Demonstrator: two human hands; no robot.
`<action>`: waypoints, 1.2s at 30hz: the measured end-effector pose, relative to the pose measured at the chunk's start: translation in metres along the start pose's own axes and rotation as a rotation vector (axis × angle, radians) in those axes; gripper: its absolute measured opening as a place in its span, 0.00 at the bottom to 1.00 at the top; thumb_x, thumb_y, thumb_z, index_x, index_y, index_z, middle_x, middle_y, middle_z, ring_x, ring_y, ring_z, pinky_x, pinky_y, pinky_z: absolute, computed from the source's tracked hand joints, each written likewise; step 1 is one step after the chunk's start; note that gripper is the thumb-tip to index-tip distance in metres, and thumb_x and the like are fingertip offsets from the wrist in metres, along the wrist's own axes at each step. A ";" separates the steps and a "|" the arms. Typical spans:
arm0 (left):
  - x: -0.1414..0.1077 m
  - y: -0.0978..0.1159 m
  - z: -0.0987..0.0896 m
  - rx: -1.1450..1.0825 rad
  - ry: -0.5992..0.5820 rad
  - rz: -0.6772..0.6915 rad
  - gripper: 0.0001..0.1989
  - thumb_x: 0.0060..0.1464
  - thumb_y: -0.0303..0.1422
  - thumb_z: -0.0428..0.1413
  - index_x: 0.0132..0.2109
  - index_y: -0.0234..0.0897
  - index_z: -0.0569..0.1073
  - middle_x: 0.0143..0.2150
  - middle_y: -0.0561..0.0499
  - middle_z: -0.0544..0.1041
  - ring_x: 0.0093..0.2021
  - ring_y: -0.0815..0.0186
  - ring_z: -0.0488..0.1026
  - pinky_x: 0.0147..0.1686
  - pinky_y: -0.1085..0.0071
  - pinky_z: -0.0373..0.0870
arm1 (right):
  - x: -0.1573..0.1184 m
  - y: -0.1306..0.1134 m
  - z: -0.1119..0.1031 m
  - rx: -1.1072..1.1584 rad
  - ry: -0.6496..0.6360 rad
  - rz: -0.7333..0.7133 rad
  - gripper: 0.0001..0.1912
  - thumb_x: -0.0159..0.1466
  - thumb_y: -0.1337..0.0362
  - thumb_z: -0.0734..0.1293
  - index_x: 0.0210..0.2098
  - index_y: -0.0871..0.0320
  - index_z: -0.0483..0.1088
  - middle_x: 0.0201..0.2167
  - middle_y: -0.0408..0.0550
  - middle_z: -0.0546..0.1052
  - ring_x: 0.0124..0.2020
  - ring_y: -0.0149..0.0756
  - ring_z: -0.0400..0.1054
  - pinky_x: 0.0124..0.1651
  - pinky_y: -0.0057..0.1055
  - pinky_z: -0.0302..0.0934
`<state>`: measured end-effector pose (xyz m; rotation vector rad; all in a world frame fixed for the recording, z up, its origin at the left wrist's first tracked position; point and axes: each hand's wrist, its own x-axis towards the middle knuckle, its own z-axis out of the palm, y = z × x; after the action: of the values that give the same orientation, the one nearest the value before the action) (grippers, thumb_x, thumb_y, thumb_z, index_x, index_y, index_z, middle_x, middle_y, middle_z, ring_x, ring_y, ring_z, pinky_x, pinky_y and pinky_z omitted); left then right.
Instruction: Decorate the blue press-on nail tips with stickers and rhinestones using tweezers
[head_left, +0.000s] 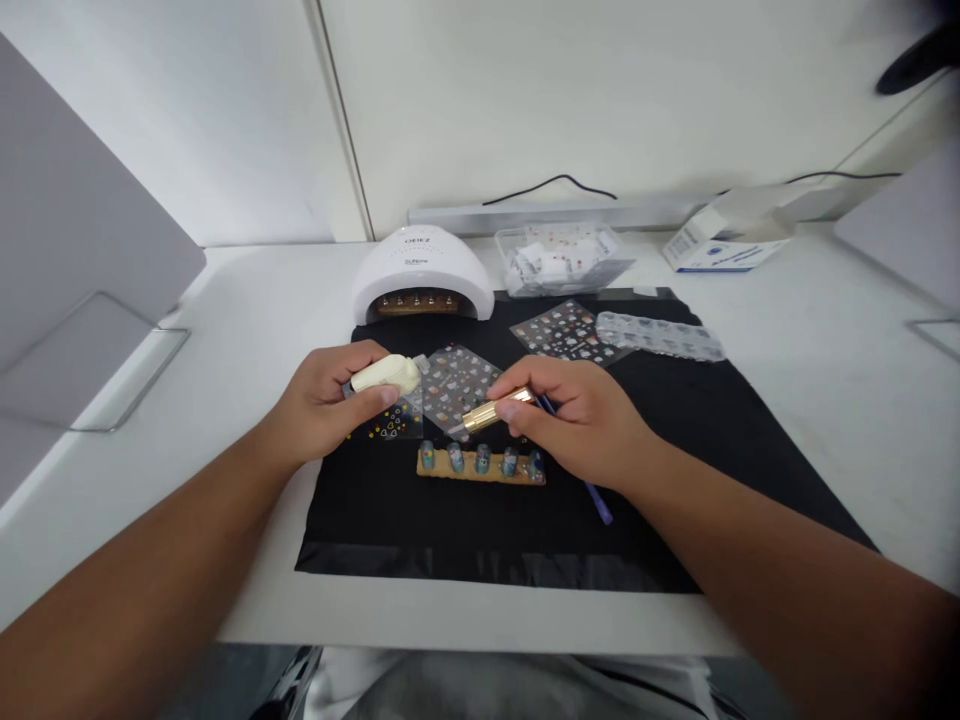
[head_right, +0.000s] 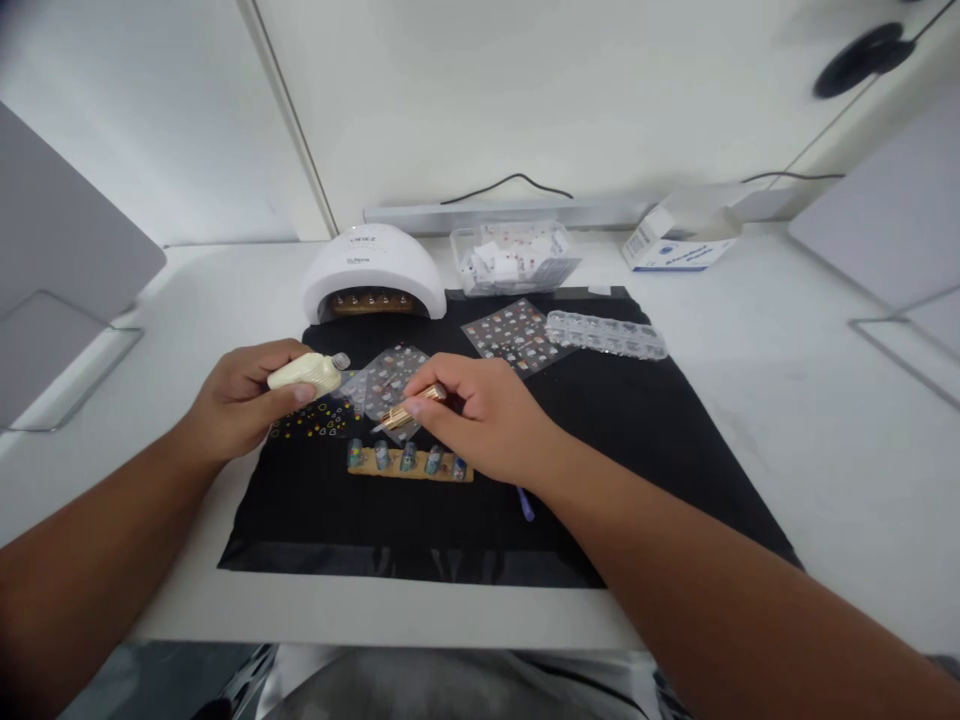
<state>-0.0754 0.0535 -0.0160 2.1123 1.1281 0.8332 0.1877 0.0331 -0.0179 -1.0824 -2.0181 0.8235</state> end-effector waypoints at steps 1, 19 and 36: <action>0.000 0.000 0.000 -0.005 -0.001 -0.002 0.10 0.58 0.38 0.55 0.34 0.36 0.71 0.26 0.56 0.68 0.26 0.71 0.62 0.26 0.74 0.58 | 0.000 0.000 0.000 0.029 -0.018 -0.008 0.07 0.61 0.63 0.65 0.32 0.59 0.74 0.21 0.41 0.74 0.20 0.27 0.66 0.24 0.24 0.58; 0.000 -0.001 0.000 -0.017 0.007 0.023 0.12 0.58 0.39 0.55 0.34 0.34 0.72 0.27 0.55 0.69 0.26 0.71 0.63 0.26 0.75 0.59 | -0.002 0.001 0.001 -0.052 0.055 -0.052 0.06 0.61 0.63 0.65 0.33 0.57 0.74 0.26 0.43 0.78 0.26 0.31 0.72 0.31 0.27 0.62; 0.001 0.003 0.000 0.007 -0.041 0.096 0.11 0.59 0.38 0.54 0.33 0.34 0.71 0.26 0.55 0.68 0.26 0.72 0.63 0.25 0.75 0.59 | 0.000 0.008 0.005 0.385 0.406 0.128 0.07 0.63 0.58 0.66 0.36 0.55 0.72 0.21 0.40 0.76 0.26 0.32 0.73 0.35 0.31 0.66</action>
<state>-0.0735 0.0531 -0.0133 2.1940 1.0165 0.8276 0.1868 0.0359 -0.0271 -1.0597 -1.3985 0.9253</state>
